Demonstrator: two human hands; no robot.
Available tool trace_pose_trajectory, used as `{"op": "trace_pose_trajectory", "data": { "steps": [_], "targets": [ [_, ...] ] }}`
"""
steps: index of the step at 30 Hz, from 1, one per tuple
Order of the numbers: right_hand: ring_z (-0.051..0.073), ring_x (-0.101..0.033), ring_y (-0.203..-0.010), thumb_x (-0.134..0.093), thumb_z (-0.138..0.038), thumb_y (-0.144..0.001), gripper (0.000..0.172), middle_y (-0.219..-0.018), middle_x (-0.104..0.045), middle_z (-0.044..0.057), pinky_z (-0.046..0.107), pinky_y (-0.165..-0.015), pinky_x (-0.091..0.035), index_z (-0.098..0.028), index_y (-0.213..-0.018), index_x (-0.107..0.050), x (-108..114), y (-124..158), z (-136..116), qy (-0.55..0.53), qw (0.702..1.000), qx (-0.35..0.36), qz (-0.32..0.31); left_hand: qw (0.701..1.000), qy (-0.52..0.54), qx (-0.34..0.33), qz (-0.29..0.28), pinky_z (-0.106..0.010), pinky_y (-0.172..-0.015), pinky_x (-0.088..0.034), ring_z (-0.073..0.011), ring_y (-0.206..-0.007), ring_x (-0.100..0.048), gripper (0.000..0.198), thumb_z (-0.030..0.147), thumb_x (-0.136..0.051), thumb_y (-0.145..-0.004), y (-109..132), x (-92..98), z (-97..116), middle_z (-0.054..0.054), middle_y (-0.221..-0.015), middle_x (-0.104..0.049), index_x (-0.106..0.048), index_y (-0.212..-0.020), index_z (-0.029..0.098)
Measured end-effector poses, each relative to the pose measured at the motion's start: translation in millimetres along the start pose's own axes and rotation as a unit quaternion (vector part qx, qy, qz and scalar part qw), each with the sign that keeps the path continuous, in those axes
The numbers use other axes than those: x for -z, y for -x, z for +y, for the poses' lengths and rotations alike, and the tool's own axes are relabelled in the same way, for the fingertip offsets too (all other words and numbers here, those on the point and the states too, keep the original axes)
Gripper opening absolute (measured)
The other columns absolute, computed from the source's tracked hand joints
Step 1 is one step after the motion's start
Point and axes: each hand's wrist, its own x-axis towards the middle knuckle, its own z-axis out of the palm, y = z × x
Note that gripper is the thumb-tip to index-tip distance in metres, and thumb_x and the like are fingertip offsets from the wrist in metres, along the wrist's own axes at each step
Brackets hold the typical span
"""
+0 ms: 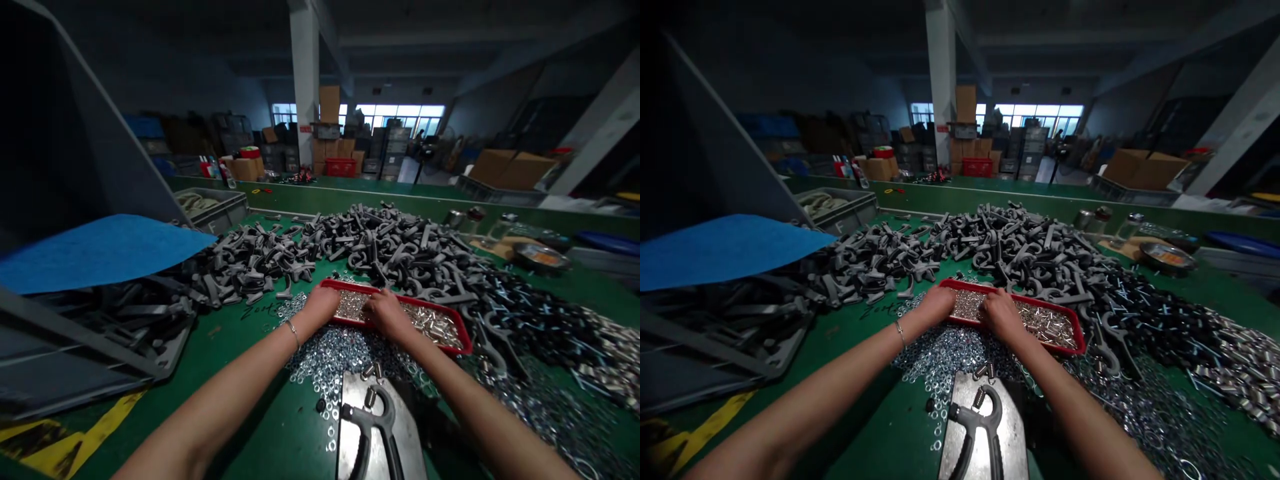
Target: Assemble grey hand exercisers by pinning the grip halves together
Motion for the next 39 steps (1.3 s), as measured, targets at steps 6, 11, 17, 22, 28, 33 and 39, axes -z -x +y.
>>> {"op": "trace_pose_trajectory", "data": {
  "steps": [6, 11, 17, 22, 28, 33, 39],
  "targets": [
    [0.022, -0.065, -0.101, -0.063, -0.035, -0.095, 0.025, -0.115, -0.067, 0.006, 0.044, -0.089, -0.054, -0.017, -0.112, -0.065, -27.4, -17.0, 6.1, 0.009, 0.999, -0.016, -0.035, 1.0, 0.022, -0.018, 0.013, -0.04, -0.097, -0.045, -0.023, -0.106, -0.06, 0.018, 0.021, -0.048, -0.101, 53.2, -1.5, 19.9, -0.011, -0.105, -0.067, -0.064, -0.1, 0.013],
    [0.023, -0.064, -0.106, -0.063, -0.034, -0.095, 0.026, -0.12, -0.065, 0.007, 0.046, -0.092, -0.053, -0.017, -0.115, -0.064, -35.2, -10.7, 8.5, 0.003, 0.999, -0.038, -0.032, 0.977, 0.161, -0.114, -0.085, -0.035, -0.089, -0.043, -0.0195, -0.094, -0.059, 0.009, 0.024, -0.059, -0.096, 148.0, -28.0, 71.6, -0.001, -0.093, -0.067, -0.063, -0.09, 0.02],
    [0.024, -0.063, -0.108, -0.064, -0.034, -0.094, 0.031, -0.124, -0.063, 0.009, 0.047, -0.092, -0.053, -0.017, -0.12, -0.062, -31.9, -14.4, -0.8, 0.003, 0.998, -0.054, -0.011, 0.987, 0.128, -0.075, -0.056, -0.04, -0.09, -0.04, -0.0225, -0.094, -0.058, 0.01, 0.024, -0.057, -0.097, 177.1, -51.3, 91.9, -0.003, -0.095, -0.068, -0.064, -0.093, 0.018],
    [0.023, -0.064, -0.107, -0.063, -0.034, -0.095, 0.03, -0.125, -0.063, 0.009, 0.046, -0.091, -0.054, -0.018, -0.12, -0.062, -26.9, -14.1, -6.0, -0.021, 0.998, -0.054, -0.002, 0.992, 0.026, -0.122, -0.012, -0.04, -0.082, -0.042, -0.0242, -0.089, -0.057, 0.013, 0.02, -0.054, -0.098, 171.6, -56.6, 97.0, -0.006, -0.091, -0.067, -0.064, -0.09, 0.016],
    [0.023, -0.064, -0.105, -0.063, -0.034, -0.095, 0.032, -0.124, -0.063, 0.01, 0.044, -0.09, -0.055, -0.017, -0.121, -0.062, -32.2, -17.4, -10.4, -0.081, 0.992, -0.087, 0.033, 0.981, -0.004, -0.187, 0.051, -0.04, -0.077, -0.041, -0.0239, -0.084, -0.056, 0.02, 0.019, -0.048, -0.1, 174.3, -71.4, 93.4, -0.008, -0.084, -0.065, -0.065, -0.088, 0.015],
    [0.02, -0.066, -0.097, -0.062, -0.031, -0.096, 0.023, -0.112, -0.067, 0.005, 0.042, -0.085, -0.056, -0.016, -0.112, -0.063, -23.5, -4.5, -10.4, -0.17, 0.978, -0.094, 0.072, 0.968, -0.022, -0.242, 0.064, -0.041, -0.077, -0.042, -0.024, -0.081, -0.054, 0.028, 0.018, -0.039, -0.102, 174.4, -76.8, 87.7, -0.008, -0.084, -0.063, -0.065, -0.091, 0.014],
    [0.017, -0.064, -0.084, -0.055, -0.019, -0.097, 0.007, -0.088, -0.066, 0.003, 0.03, -0.079, -0.054, -0.019, -0.091, -0.059, -14.4, 108.1, -32.1, -0.263, 0.96, -0.059, 0.077, 0.963, -0.009, -0.267, 0.029, -0.04, -0.082, -0.043, -0.0237, -0.087, -0.055, 0.028, 0.02, -0.037, -0.104, 181.4, -78.8, 81.6, -0.008, -0.094, -0.065, -0.063, -0.106, 0.013]
  ]
}}
